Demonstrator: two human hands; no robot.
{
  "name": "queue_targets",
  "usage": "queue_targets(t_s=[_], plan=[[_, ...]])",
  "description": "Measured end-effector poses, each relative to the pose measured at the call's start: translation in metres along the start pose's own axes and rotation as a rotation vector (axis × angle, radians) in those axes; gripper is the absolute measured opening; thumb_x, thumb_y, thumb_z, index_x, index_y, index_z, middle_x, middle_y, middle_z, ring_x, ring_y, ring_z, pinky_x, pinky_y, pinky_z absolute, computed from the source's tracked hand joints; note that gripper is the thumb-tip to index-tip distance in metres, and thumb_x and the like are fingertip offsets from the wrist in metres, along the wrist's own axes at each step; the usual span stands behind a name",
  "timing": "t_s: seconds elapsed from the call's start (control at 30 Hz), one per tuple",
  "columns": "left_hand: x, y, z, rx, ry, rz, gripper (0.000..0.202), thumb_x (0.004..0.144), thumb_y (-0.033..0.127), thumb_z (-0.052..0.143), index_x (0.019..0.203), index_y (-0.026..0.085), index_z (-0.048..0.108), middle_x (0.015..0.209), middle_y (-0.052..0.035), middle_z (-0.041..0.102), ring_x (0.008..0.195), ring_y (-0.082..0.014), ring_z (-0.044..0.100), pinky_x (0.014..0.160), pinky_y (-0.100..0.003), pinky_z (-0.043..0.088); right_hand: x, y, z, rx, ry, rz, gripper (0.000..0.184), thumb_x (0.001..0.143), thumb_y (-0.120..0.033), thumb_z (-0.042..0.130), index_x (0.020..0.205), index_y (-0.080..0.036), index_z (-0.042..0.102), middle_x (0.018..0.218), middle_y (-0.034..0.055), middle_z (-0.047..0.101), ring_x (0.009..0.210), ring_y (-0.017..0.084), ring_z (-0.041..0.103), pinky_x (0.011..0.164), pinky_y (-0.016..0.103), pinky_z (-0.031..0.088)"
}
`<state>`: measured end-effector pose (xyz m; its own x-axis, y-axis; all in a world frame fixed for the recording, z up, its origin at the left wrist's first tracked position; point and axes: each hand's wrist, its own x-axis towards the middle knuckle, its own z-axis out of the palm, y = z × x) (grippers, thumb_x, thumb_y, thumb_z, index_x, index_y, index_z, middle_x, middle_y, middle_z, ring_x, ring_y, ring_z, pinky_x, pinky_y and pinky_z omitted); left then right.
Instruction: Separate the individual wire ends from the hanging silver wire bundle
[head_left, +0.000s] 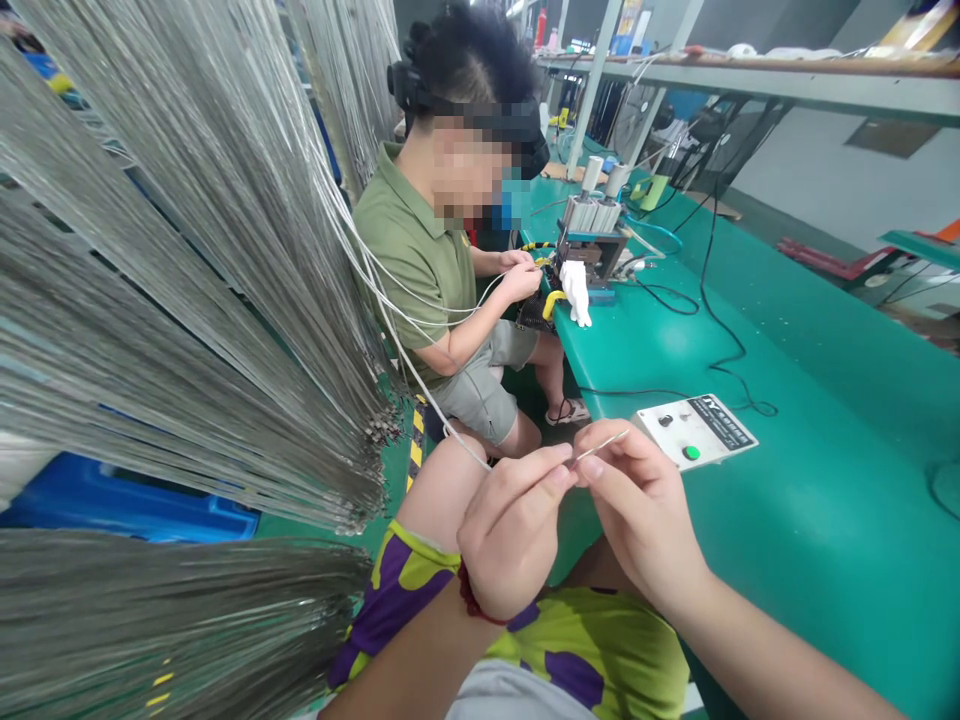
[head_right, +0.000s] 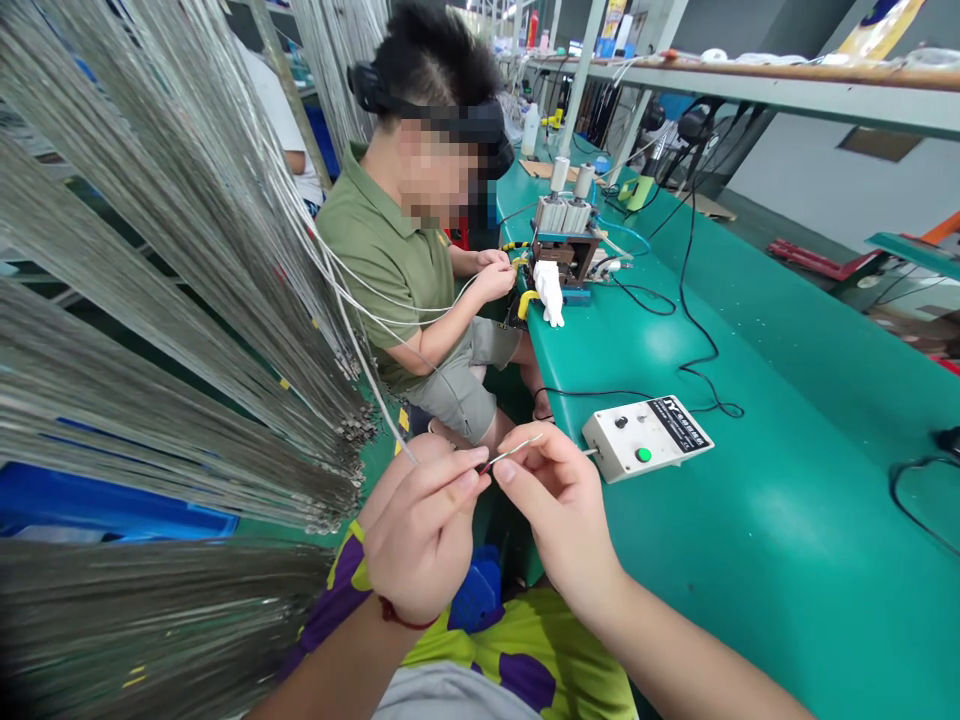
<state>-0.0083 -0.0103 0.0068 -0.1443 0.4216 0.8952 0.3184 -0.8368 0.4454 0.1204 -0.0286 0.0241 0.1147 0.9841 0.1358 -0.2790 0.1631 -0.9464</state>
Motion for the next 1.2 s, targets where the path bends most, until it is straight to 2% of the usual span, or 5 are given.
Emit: queue_targets(t_s=[0.1,0.6,0.73,1.03,1.2], plan=[[-0.005,-0.003,0.0,0.002,-0.034,0.063,0.025,0.089,-0.001,0.072,0.106,0.018,0.073,0.107,-0.0075,0.082,0.089,-0.017,0.079,0.069,-0.025,0.065,-0.004,-0.002,0.0,-0.017,0.042,-0.01,0.005,0.089,-0.027,0.08,0.089,-0.024,0.075,0.088,0.001,0.066,0.081,0.016,0.059,0.074,0.029,0.049],[-0.009,-0.009,0.001,-0.016,-0.015,-0.041,0.024,0.092,0.003,0.07,0.107,0.021,0.075,0.102,-0.0049,0.082,0.083,-0.0166,0.078,0.072,-0.027,0.064,-0.009,-0.005,0.005,-0.122,0.201,0.129,0.016,0.081,-0.037,0.088,0.079,-0.022,0.081,0.071,0.0011,0.069,0.066,0.013,0.058,0.062,0.028,0.051],[-0.012,-0.016,0.003,0.03,-0.034,0.053,0.025,0.091,0.001,0.07,0.109,0.018,0.074,0.104,-0.0071,0.082,0.086,-0.0186,0.078,0.073,-0.029,0.063,-0.006,-0.003,0.004,-0.133,0.209,0.17,0.02,0.082,-0.04,0.088,0.078,-0.022,0.081,0.07,0.001,0.069,0.065,0.013,0.058,0.061,0.027,0.05],[-0.018,-0.027,0.004,0.086,-0.092,0.156,0.026,0.092,0.003,0.069,0.111,0.02,0.074,0.11,-0.0085,0.082,0.085,-0.0183,0.077,0.068,-0.03,0.062,-0.001,0.001,0.002,-0.126,0.204,0.109,0.013,0.085,-0.034,0.085,0.083,-0.022,0.08,0.074,0.0013,0.071,0.069,0.015,0.061,0.067,0.03,0.052],[-0.019,-0.026,0.009,0.096,-0.11,0.131,0.025,0.091,0.001,0.071,0.11,0.018,0.073,0.108,-0.0103,0.082,0.085,-0.019,0.077,0.07,-0.031,0.062,0.004,0.008,-0.002,-0.154,0.243,0.008,0.008,0.085,-0.03,0.083,0.086,-0.023,0.08,0.078,0.0019,0.073,0.073,0.017,0.064,0.069,0.031,0.053]])
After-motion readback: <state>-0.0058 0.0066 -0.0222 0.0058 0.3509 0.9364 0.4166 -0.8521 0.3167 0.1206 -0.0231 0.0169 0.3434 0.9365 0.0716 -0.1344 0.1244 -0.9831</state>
